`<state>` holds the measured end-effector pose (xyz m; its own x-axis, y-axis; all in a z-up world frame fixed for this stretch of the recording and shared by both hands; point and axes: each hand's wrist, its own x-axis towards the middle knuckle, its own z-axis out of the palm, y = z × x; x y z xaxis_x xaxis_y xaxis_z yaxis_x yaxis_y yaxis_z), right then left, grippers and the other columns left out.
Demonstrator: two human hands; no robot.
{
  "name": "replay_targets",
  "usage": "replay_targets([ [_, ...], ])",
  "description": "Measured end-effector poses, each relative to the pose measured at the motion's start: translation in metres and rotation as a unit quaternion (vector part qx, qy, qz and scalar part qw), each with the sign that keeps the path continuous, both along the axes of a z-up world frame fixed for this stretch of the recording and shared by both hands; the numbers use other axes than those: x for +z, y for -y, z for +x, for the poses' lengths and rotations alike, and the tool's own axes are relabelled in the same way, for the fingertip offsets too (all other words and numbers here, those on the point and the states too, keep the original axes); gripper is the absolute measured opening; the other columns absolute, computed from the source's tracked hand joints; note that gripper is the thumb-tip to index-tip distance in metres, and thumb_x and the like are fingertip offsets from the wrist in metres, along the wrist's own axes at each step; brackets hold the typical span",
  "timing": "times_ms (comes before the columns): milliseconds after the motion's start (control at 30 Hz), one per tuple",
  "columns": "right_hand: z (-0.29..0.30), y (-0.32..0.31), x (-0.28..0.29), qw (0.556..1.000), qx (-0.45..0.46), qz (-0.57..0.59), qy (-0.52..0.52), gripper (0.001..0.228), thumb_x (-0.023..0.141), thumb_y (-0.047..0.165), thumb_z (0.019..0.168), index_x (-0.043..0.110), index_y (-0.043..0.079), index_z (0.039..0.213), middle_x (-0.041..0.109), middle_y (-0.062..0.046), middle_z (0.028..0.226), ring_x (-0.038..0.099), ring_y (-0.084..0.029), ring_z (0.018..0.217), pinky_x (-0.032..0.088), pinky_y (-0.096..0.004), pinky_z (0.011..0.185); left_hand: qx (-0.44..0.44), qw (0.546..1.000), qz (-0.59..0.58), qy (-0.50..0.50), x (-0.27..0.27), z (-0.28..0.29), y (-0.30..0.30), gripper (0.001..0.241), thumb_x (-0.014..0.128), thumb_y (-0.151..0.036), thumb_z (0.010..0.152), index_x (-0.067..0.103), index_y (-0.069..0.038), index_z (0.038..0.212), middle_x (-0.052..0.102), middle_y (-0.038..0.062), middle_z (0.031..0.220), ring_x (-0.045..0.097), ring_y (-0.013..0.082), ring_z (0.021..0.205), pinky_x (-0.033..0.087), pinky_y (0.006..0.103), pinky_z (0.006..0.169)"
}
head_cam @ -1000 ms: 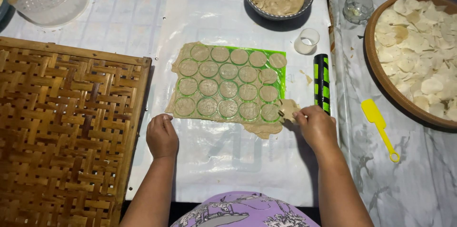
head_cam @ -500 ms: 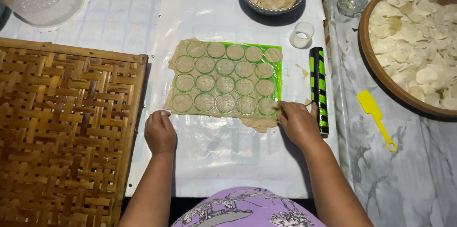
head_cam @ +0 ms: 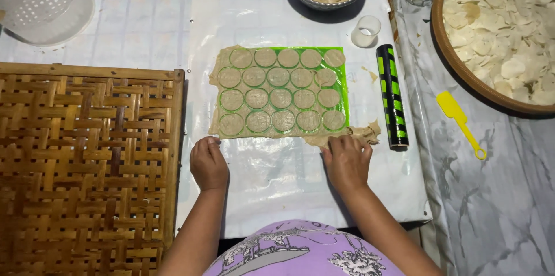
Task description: Cutting small circular pieces from flattened dough and placing them onto a woven tray.
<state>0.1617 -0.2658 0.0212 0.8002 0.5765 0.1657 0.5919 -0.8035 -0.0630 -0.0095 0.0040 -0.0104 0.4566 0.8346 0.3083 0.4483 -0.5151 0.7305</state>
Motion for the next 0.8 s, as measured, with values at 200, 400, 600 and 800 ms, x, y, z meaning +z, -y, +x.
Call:
replay_targets([
  [200, 0.022, 0.010, 0.029, 0.991, -0.124, 0.055, -0.015, 0.059, 0.075, 0.022, 0.091, 0.058, 0.002, 0.144, 0.049, -0.025, 0.146, 0.046, -0.047, 0.137, 0.026, -0.074, 0.109, -0.011, 1.000, -0.003, 0.011, 0.000, -0.001, -0.001, 0.028, 0.045, -0.020, 0.109, 0.064, -0.016, 0.090, 0.064, 0.003, 0.078, 0.066, 0.0289, 0.080, 0.052, 0.0416, 0.079],
  [400, 0.054, 0.036, 0.041, 0.947, -0.092, -0.098, -0.292, 0.084, 0.076, 0.026, 0.088, 0.036, 0.020, 0.162, 0.026, -0.024, 0.167, 0.023, -0.047, 0.154, 0.034, -0.061, 0.119, -0.024, 1.000, -0.013, -0.001, 0.003, -0.003, -0.001, 0.026, 0.046, -0.019, 0.108, 0.064, -0.016, 0.090, 0.064, 0.002, 0.076, 0.066, 0.0290, 0.080, 0.052, 0.0416, 0.079],
  [600, 0.041, 0.037, 0.046, 0.970, -0.130, -0.009, -0.206, 0.065, 0.078, 0.020, 0.084, 0.055, 0.018, 0.145, 0.059, -0.018, 0.128, 0.063, -0.043, 0.120, 0.055, -0.053, 0.097, -0.025, 1.000, -0.015, -0.006, 0.002, -0.003, -0.002, 0.025, 0.046, -0.020, 0.108, 0.065, -0.016, 0.091, 0.064, 0.002, 0.077, 0.066, 0.0294, 0.081, 0.052, 0.0422, 0.080],
  [800, 0.037, 0.034, 0.051, 0.971, -0.154, -0.054, -0.175, 0.054, 0.074, 0.049, 0.087, 0.070, 0.025, 0.135, 0.041, -0.009, 0.153, 0.043, -0.039, 0.141, 0.044, -0.057, 0.109, -0.028, 0.999, -0.027, -0.013, 0.007, -0.004, -0.001, 0.026, 0.044, -0.019, 0.108, 0.064, -0.016, 0.091, 0.065, 0.002, 0.077, 0.066, 0.0291, 0.080, 0.051, 0.0421, 0.079],
])
